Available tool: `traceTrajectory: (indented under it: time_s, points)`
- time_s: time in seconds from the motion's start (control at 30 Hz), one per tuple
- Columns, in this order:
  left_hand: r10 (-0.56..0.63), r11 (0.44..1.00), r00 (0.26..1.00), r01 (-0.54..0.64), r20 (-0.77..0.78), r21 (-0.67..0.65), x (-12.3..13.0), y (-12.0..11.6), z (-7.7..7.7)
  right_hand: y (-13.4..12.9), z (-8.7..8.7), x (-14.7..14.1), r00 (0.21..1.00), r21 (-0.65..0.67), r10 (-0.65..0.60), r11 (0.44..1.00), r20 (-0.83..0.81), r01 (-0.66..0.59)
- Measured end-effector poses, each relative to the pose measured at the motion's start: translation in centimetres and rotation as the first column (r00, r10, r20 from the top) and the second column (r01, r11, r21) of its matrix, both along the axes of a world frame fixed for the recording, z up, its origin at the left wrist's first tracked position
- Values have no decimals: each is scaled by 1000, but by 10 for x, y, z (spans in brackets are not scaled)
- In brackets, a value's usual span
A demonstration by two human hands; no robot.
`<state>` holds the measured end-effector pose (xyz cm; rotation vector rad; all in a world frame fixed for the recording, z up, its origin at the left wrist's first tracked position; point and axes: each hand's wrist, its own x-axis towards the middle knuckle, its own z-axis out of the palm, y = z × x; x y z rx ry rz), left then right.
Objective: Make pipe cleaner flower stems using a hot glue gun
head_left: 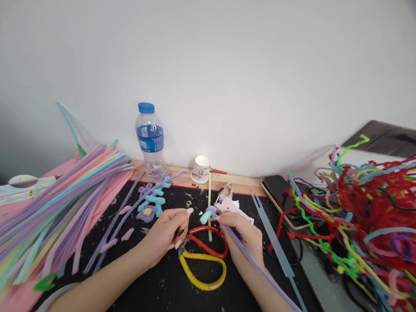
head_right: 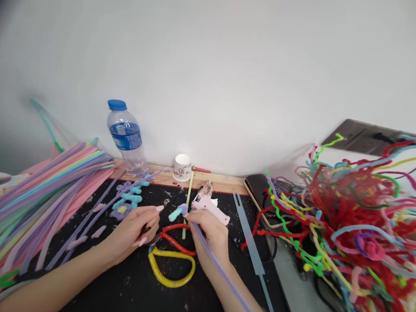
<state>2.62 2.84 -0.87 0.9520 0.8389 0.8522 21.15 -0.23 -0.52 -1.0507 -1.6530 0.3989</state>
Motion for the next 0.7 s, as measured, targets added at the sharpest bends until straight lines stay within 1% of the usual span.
traceTrajectory:
  time_s: [0.1, 0.2, 0.27, 0.33, 0.43, 0.57, 0.7]
  points:
    - [-28, 999, 999, 29, 17, -21, 1, 0, 2, 1, -2, 1, 999, 27, 38, 999, -1, -38]
    - [-48, 999, 998, 48, -26, -4, 1, 1, 6, 1, -1, 2, 999, 51, 38, 998, 10, -38]
    - [-42, 999, 997, 42, -72, 8, 1, 0, 7, 1, 1, 3, 999, 61, 30, 998, 30, -31]
    - [-25, 1000, 997, 26, -76, 11, 1, 0, 7, 1, 3, 4, 999, 69, 18, 997, 52, -21]
    - [4, 1000, 1000, -4, -18, -3, 0, -1, 6, 0, 5, 4, 998, 83, -19, 996, 56, 14]
    - [-12, 999, 996, 15, 84, -33, -1, -1, 2, 0, 5, 3, 997, 82, -54, 995, 53, 50]
    - [-19, 999, 993, 23, 115, -33, -2, 1, -2, 0, 5, 2, 997, 77, -59, 996, 52, 54]
